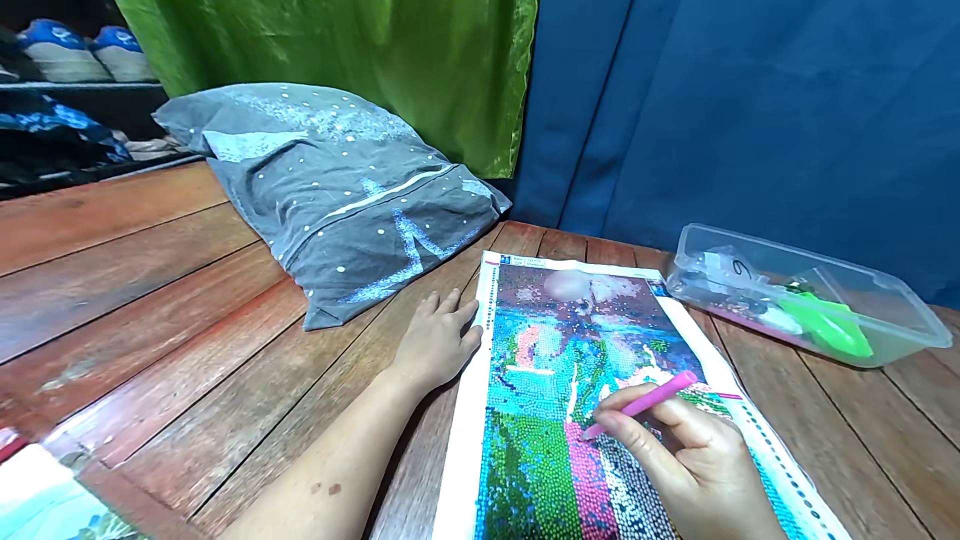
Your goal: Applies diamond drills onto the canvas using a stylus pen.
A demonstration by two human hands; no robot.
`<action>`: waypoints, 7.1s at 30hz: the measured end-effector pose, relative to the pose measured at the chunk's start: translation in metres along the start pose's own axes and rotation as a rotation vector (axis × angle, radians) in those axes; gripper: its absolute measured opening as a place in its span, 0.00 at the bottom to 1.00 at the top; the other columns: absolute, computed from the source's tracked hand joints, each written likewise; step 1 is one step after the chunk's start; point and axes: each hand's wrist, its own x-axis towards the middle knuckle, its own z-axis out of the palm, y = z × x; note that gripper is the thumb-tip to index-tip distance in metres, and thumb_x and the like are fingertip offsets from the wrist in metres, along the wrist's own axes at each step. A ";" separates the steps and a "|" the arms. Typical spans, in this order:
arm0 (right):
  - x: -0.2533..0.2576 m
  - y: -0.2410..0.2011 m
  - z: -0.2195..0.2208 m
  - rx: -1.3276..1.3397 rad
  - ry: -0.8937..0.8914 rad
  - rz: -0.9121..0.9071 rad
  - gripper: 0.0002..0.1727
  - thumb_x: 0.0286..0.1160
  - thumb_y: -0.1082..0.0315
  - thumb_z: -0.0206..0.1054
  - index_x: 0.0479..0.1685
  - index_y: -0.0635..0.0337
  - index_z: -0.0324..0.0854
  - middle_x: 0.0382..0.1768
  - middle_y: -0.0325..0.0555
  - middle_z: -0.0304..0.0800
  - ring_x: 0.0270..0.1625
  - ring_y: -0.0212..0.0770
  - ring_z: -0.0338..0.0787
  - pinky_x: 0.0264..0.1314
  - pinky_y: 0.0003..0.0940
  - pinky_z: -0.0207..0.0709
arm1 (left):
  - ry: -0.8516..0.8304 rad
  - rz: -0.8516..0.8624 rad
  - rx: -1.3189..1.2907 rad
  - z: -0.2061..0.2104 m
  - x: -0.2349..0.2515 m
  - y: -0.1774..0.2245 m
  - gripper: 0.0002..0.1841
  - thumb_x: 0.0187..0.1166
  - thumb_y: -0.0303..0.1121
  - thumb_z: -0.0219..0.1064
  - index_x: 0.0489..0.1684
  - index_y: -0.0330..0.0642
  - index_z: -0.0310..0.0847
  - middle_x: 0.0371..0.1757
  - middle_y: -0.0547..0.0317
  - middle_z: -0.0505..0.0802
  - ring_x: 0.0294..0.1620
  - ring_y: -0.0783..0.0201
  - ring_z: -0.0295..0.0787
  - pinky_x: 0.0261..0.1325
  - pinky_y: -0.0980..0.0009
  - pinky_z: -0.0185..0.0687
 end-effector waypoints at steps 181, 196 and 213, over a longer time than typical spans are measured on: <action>-0.005 0.001 0.001 -0.005 0.036 -0.012 0.12 0.78 0.60 0.68 0.35 0.59 0.89 0.34 0.33 0.94 0.37 0.15 0.88 0.43 0.09 0.82 | -0.022 -0.007 0.002 -0.002 0.001 0.000 0.26 0.92 0.44 0.54 0.87 0.46 0.70 0.91 0.41 0.66 0.93 0.34 0.50 0.92 0.41 0.42; -0.005 0.001 0.003 0.022 0.050 -0.008 0.11 0.78 0.60 0.69 0.36 0.59 0.89 0.34 0.32 0.94 0.37 0.16 0.89 0.44 0.11 0.84 | -0.034 -0.006 0.020 -0.003 0.002 0.001 0.26 0.92 0.44 0.54 0.87 0.45 0.69 0.91 0.40 0.65 0.93 0.33 0.50 0.92 0.41 0.42; -0.004 0.001 0.002 0.085 -0.010 -0.013 0.10 0.78 0.61 0.69 0.36 0.58 0.89 0.35 0.32 0.94 0.39 0.18 0.91 0.45 0.13 0.86 | -0.028 0.005 0.010 -0.003 0.001 0.001 0.26 0.93 0.44 0.54 0.87 0.45 0.70 0.91 0.38 0.65 0.93 0.32 0.50 0.92 0.40 0.41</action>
